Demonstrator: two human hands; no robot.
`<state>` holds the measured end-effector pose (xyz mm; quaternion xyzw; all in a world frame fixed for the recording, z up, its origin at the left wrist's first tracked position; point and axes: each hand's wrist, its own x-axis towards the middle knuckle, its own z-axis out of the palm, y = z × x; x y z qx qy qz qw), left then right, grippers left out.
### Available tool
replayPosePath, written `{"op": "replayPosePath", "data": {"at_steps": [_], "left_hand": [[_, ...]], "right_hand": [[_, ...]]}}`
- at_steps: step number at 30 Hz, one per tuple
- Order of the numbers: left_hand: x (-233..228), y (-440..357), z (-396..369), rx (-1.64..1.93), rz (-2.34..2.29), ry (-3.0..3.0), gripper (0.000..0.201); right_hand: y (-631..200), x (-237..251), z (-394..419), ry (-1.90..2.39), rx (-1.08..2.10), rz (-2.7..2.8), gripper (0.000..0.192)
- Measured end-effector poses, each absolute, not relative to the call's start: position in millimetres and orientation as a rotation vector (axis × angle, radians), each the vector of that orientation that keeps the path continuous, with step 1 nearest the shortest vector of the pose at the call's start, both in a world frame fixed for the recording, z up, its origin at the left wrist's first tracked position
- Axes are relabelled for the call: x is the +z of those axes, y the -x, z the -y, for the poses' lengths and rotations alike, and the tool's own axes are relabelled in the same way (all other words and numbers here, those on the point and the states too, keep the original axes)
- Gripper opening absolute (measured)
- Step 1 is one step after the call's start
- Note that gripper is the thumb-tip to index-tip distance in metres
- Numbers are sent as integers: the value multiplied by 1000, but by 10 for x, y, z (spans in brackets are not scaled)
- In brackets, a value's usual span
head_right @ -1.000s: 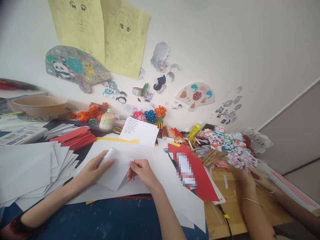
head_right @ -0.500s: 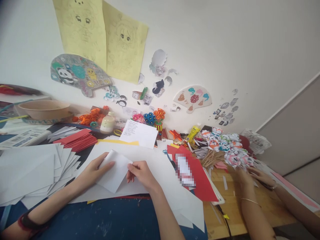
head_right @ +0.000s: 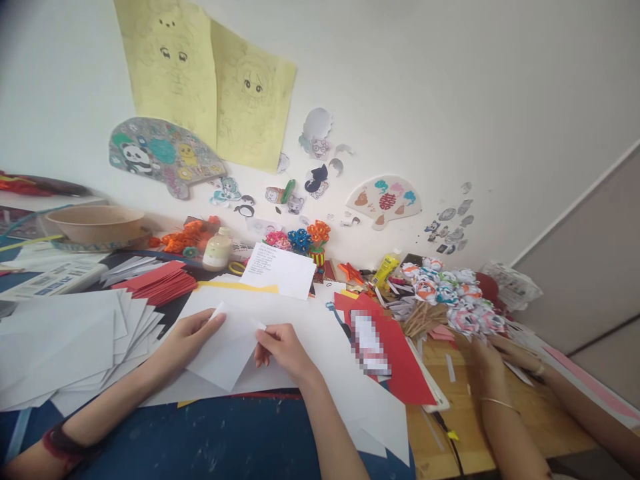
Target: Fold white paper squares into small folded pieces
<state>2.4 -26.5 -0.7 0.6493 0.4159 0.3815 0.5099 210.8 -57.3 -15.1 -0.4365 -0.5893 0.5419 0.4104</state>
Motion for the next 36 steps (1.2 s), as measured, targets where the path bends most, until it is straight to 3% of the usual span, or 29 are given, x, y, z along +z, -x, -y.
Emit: {"op": "replayPosePath", "data": {"at_steps": [18, 25, 36], "left_hand": [[-34, 19, 258, 991, -1123, -1549, 49], [-14, 80, 219, 1003, -1011, -1525, 40], [47, 127, 213, 1060, -1155, -1873, 39]], "right_hand": [[-2066, -157, 620, 1067, 1349, 1497, 45], [-2053, -134, 655, 1036, 1405, 1513, 44], [-2081, -122, 657, 1012, 1460, 1580, 41]]}}
